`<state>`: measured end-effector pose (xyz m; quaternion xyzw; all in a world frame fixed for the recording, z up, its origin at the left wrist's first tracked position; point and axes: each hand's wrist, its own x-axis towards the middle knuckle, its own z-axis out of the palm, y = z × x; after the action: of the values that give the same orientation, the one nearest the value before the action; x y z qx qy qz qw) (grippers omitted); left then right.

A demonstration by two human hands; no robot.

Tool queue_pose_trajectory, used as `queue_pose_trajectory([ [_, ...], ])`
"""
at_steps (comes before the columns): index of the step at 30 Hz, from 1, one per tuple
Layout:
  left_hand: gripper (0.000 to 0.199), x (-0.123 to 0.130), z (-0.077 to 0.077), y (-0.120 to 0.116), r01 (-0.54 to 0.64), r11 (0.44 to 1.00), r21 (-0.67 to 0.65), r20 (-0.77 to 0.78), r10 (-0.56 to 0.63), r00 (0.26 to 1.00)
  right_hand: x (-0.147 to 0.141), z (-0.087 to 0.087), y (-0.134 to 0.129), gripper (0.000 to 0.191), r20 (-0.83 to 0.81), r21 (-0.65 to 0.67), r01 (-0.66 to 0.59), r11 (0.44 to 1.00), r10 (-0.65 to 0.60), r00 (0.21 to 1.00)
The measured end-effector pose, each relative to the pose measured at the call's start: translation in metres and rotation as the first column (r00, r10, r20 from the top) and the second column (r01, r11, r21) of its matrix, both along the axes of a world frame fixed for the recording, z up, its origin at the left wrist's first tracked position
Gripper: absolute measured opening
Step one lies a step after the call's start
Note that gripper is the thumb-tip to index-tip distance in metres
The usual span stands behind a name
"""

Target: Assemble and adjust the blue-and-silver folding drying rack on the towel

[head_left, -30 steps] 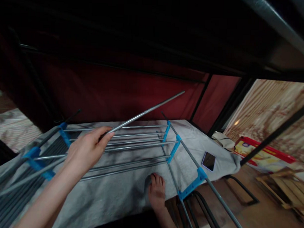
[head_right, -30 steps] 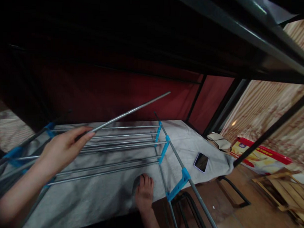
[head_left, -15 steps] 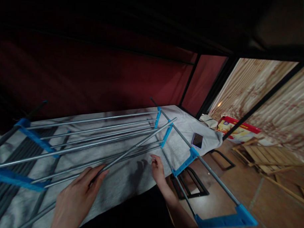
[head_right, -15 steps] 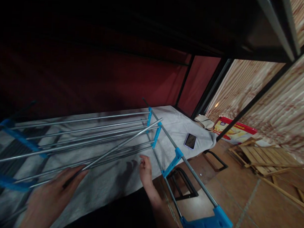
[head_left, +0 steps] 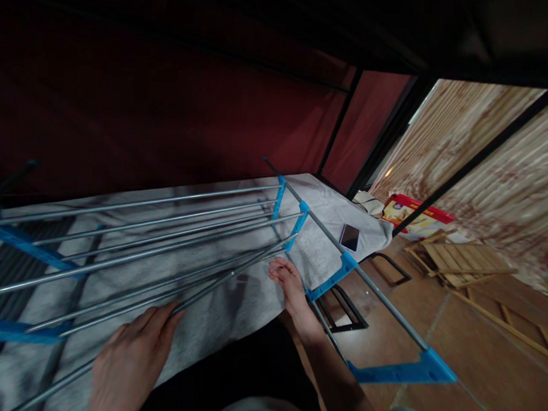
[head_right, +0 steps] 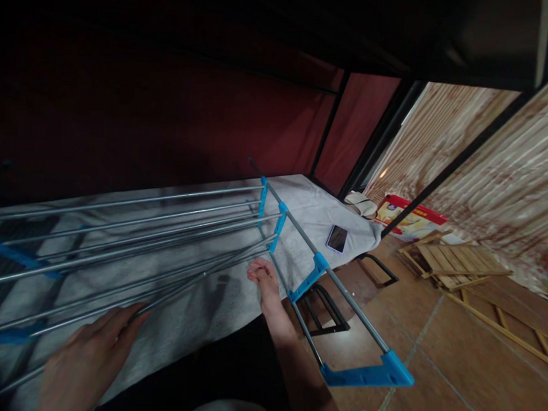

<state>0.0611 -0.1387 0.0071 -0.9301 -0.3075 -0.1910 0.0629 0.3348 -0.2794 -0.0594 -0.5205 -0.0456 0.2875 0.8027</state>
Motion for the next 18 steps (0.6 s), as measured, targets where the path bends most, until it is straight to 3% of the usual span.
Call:
queue_pose_trajectory([
  [9, 0.04, 0.01, -0.012, 0.005, 0.017, 0.989, -0.149, -0.019, -0.02, 1.0, 0.018, 0.027, 0.002, 0.024, -0.041, 0.153, -0.042, 0.987, 0.049, 0.998],
  [13, 0.036, 0.018, -0.014, -0.002, 0.045, 0.973, -0.226, 0.006, -0.045, 0.999, 0.03, 0.017, -0.006, 0.024, -0.002, 0.118, -0.051, 0.992, 0.052, 0.999],
  [18, 0.031, 0.024, -0.008, -0.011, 0.103, 0.956, -0.276, 0.03, -0.098, 0.995, 0.054, -0.009, -0.016, 0.024, 0.096, -0.034, 0.012, 0.999, -0.008, 0.995],
])
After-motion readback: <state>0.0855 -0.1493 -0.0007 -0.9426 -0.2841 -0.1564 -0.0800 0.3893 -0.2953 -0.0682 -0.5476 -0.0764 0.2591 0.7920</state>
